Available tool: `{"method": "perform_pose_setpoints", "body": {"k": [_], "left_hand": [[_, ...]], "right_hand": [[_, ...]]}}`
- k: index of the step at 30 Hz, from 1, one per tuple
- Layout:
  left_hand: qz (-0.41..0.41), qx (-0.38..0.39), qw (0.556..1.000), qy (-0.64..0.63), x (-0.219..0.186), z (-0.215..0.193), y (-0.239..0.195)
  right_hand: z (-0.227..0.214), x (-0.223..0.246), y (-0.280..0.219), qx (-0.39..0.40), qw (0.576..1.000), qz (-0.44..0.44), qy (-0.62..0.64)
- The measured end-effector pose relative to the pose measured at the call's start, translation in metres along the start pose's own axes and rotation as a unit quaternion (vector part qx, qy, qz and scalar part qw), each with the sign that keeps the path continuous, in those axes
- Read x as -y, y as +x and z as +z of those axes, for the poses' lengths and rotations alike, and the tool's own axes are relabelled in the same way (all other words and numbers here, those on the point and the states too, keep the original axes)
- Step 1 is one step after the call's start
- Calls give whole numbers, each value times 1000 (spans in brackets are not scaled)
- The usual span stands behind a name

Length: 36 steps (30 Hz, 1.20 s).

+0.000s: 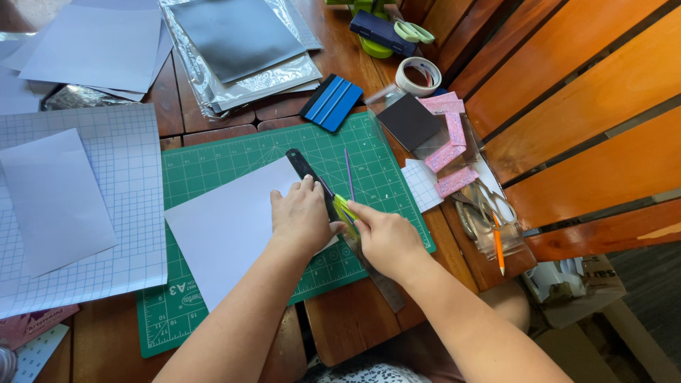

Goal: The person uses a metal ruler and a yellow utility knife to trim a white sheet of paper on a green cutting mat. They repeatedly measure, align, and cut the paper, then place a small pink patterned paper on top and trim it as well.

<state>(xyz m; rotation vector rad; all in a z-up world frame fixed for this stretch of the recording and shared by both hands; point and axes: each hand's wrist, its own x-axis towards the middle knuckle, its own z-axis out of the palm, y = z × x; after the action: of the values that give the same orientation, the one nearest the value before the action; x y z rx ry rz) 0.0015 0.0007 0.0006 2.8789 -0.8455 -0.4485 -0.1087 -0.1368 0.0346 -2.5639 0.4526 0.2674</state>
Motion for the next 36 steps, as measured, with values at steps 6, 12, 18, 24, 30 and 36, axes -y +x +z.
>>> {"method": "perform_pose_setpoints", "body": {"k": [6,12,18,24,30,36], "left_hand": [[5,-16,1000,-14,-2,-6,-5],[-2,-13,1000,-7,-2,-2,-3],[-13,9,1000,-2,1,3,2],[-6,-10,999,-53,1,-7,-13],[2,-33,996,-77,4,-5,-20],[-1,-54,995,-78,8,6,-20]], "right_hand": [[-1,-15,-33,15,1000,1,-13],[2,-22,-54,10,999,12,-32],[-23,-23,-62,52,990,127,12],[-14,-51,-32,-178,977,-7,115],[44,-111,53,-318,944,-91,11],[38,-85,69,-347,934,-89,11]]}}
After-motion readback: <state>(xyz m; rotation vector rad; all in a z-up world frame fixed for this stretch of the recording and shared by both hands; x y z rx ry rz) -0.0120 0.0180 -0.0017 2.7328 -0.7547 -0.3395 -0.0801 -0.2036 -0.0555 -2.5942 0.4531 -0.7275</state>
